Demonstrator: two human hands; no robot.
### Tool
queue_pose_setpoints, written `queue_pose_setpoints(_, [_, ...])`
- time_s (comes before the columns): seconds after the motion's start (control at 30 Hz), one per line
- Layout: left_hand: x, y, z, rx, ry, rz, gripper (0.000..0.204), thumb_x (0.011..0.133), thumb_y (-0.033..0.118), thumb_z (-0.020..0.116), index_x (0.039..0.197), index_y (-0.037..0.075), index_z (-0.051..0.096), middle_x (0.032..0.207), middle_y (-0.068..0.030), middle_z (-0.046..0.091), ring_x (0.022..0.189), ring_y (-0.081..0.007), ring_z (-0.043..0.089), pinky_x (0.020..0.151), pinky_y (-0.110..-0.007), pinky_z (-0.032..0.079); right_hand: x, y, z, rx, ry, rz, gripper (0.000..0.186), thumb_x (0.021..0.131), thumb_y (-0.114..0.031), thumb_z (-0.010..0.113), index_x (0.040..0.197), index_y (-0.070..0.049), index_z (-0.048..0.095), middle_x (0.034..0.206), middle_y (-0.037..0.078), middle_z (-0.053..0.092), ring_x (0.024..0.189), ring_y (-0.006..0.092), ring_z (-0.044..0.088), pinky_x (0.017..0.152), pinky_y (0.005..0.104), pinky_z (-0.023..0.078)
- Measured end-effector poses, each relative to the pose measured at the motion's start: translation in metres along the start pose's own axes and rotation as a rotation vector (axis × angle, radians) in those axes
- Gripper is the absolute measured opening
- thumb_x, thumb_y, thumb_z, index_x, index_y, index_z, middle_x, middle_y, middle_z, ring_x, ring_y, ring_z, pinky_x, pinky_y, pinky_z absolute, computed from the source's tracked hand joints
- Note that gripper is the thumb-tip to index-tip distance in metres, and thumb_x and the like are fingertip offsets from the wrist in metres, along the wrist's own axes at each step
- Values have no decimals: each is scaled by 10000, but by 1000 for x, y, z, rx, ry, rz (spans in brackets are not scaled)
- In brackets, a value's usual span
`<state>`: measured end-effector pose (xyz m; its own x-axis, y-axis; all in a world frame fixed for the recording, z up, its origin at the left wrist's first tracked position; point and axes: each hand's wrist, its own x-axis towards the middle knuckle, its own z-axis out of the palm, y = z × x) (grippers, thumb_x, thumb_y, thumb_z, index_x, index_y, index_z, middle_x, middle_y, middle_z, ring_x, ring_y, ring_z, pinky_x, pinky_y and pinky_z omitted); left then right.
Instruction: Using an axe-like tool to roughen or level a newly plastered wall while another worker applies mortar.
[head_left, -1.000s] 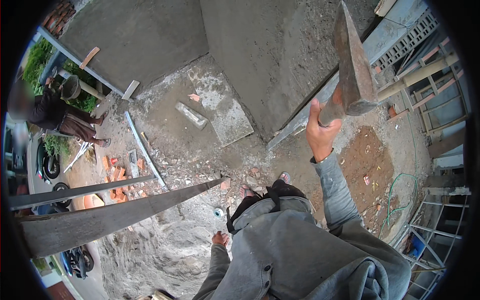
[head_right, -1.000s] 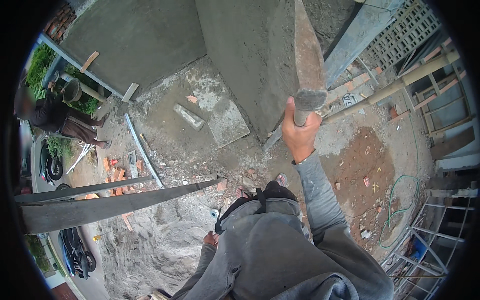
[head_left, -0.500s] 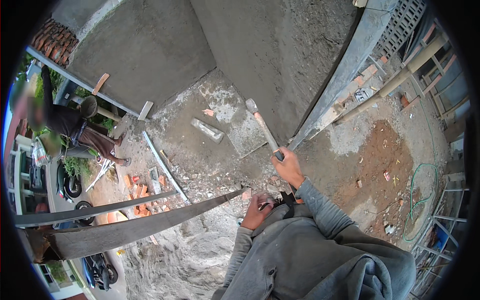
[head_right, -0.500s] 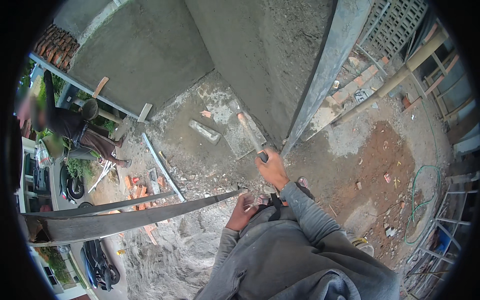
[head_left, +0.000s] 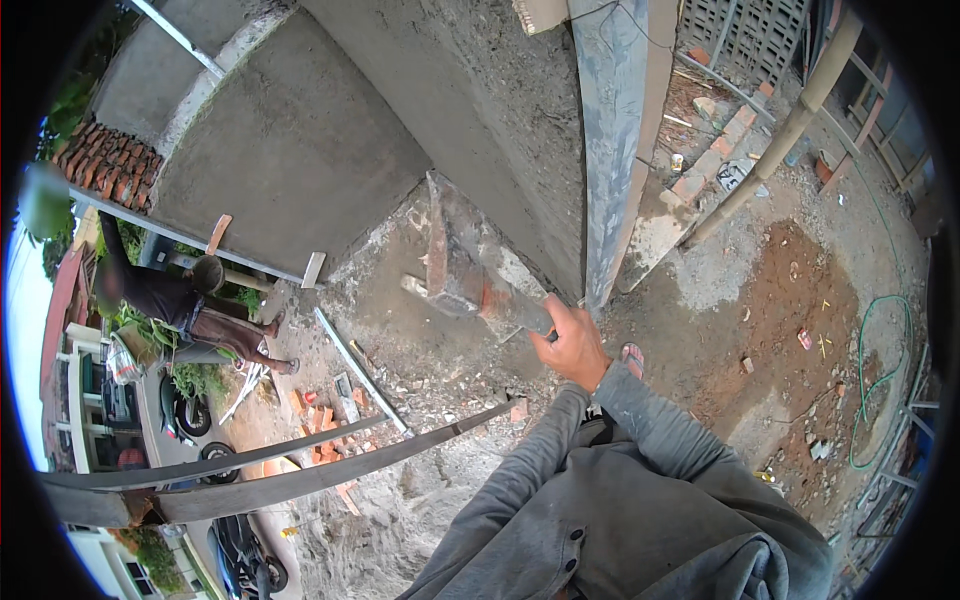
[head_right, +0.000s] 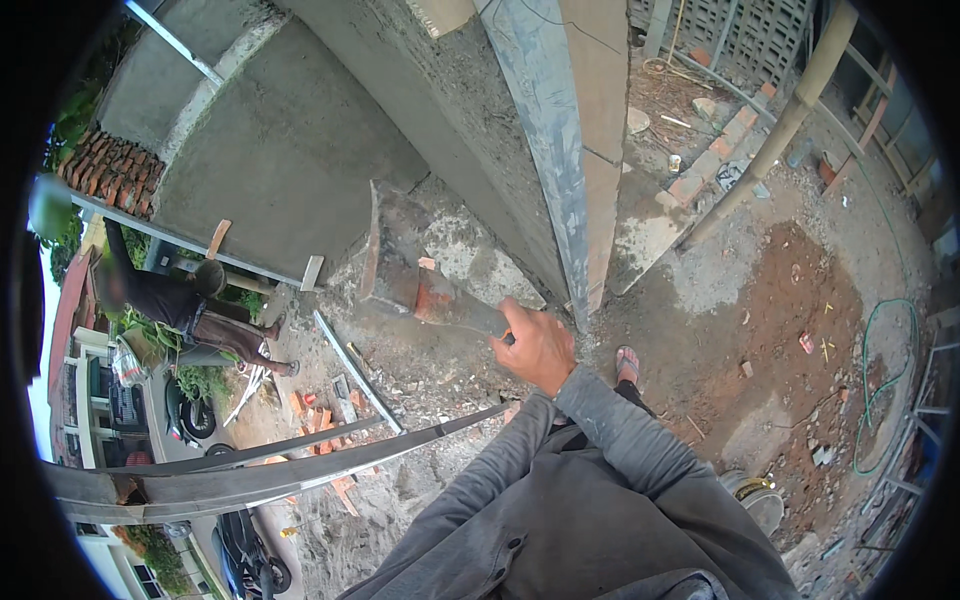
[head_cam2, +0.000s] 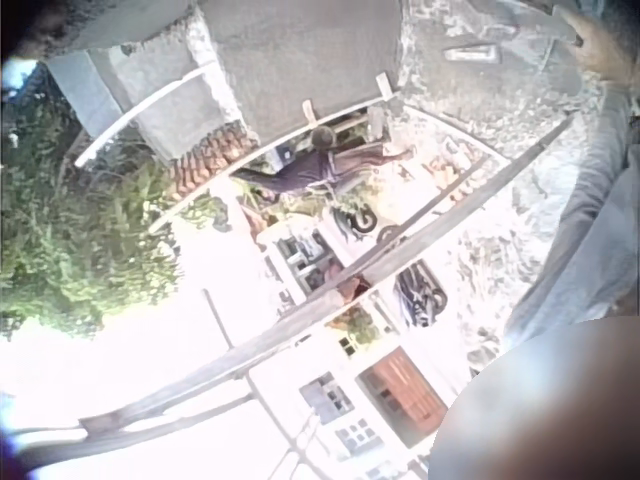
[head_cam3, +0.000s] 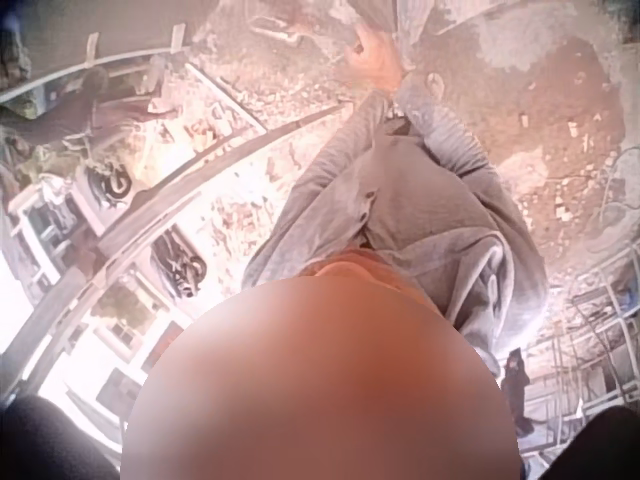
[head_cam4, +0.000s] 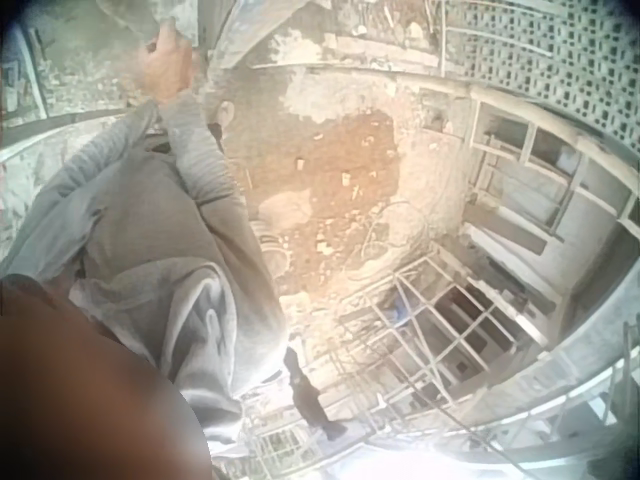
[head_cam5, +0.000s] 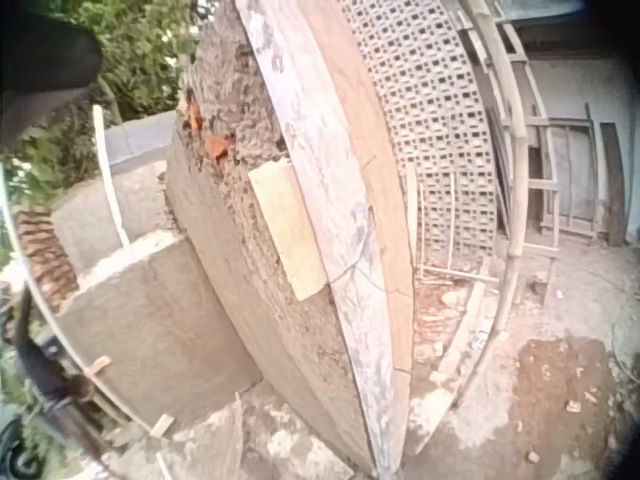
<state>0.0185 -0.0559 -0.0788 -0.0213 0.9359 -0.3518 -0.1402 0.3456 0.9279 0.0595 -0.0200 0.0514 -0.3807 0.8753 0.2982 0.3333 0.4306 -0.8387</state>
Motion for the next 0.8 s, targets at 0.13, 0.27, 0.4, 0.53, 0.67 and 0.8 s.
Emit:
queue_pose_setpoints(0.13, [10,-12,6,-20,32,-65,516,862,91,633,1313,-19,410,1300,-134,502,1190,-210,493,997,-358,408,31,55,10,-2,101,367,267,793,-168,658,979,-23,533,743,218,634,714,435,620,601,496,446])
queue_pose_setpoints(0.27, [9,-21,10,-14,35,-62,509,862,95,633,1310,-16,416,1296,-134,505,1187,-211,496,994,-358,409,14,15,6,6,-57,267,224,778,-154,643,944,-44,541,730,189,643,711,424,617,616,504,433])
queue_pose_setpoints(0.4, [-1,-14,-12,-17,70,-56,500,864,100,633,1304,-13,424,1291,-133,510,1182,-213,500,990,-357,411,-5,-14,-13,-12,-63,108,233,773,-145,644,954,-46,536,725,178,645,703,411,623,622,501,446])
queue_pose_setpoints(0.53, [17,-7,-6,-36,73,-64,492,865,105,632,1299,-10,433,1285,-132,515,1177,-215,503,986,-357,413,23,11,-2,-17,119,371,235,765,-137,653,959,-42,559,749,184,652,719,415,633,645,499,468])
queue_pose_setpoints(0.67, [5,-25,-4,-51,63,-70,483,866,109,632,1294,-7,441,1280,-131,519,1173,-218,507,981,-357,415,34,10,-6,21,85,360,217,780,-140,630,912,17,558,728,262,586,734,470,580,617,473,442])
queue_pose_setpoints(0.8, [1,-25,-6,-63,90,-73,475,867,114,631,1289,-4,449,1274,-130,524,1168,-220,511,977,-356,417,11,-24,-24,70,57,197,219,780,-141,636,922,8,563,739,252,606,746,460,595,631,485,459])
